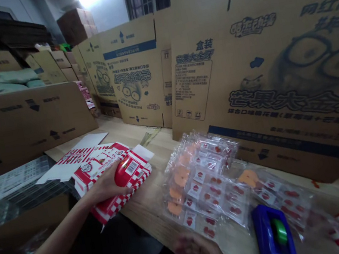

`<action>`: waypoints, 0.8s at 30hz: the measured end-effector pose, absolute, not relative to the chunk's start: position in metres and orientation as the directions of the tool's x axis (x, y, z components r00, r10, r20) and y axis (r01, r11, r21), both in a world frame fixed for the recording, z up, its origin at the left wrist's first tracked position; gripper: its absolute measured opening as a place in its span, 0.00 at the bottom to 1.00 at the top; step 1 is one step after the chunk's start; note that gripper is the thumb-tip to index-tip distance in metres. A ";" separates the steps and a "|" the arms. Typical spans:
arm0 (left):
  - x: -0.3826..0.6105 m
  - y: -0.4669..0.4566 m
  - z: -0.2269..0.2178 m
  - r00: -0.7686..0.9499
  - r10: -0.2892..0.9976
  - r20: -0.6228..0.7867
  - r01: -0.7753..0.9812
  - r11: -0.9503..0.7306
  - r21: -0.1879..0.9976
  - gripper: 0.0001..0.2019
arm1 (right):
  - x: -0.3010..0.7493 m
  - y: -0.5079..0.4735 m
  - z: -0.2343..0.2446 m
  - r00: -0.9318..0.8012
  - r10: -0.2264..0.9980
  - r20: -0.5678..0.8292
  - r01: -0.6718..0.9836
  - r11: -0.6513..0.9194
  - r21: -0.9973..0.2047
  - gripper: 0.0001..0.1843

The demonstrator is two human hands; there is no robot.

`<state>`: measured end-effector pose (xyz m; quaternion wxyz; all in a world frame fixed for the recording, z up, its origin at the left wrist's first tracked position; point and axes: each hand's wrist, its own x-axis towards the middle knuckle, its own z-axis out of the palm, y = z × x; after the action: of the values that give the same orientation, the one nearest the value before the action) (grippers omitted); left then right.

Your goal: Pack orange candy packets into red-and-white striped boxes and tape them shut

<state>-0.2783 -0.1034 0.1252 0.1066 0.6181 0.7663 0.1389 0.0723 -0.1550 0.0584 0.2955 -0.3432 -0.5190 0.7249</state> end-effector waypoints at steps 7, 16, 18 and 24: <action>-0.142 -0.177 0.091 -0.002 0.970 0.245 0.702 -0.174 0.691 0.57 | 0.038 -0.155 0.059 -0.462 0.887 -0.008 -0.264 -0.146 -0.953 0.34; -0.083 -0.178 0.039 0.100 0.982 -0.162 -0.073 0.169 0.983 0.15 | 0.128 -0.173 0.017 -0.127 0.986 -0.106 0.013 -0.105 -0.994 0.22; -0.077 -0.179 0.029 0.163 0.958 -0.234 -0.183 0.263 0.947 0.16 | 0.136 -0.177 0.008 -0.104 0.988 -0.114 0.024 -0.112 -0.993 0.22; -0.079 -0.188 0.011 0.065 0.979 -0.194 -0.097 0.199 0.975 0.18 | 0.138 -0.195 -0.007 -0.278 0.947 -0.158 -0.118 -0.197 -0.973 0.22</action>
<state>-0.0793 -0.1880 0.0115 0.5858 0.4354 0.5064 0.4591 0.1380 -0.1947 -0.0071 0.4156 -0.4337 -0.4782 0.6407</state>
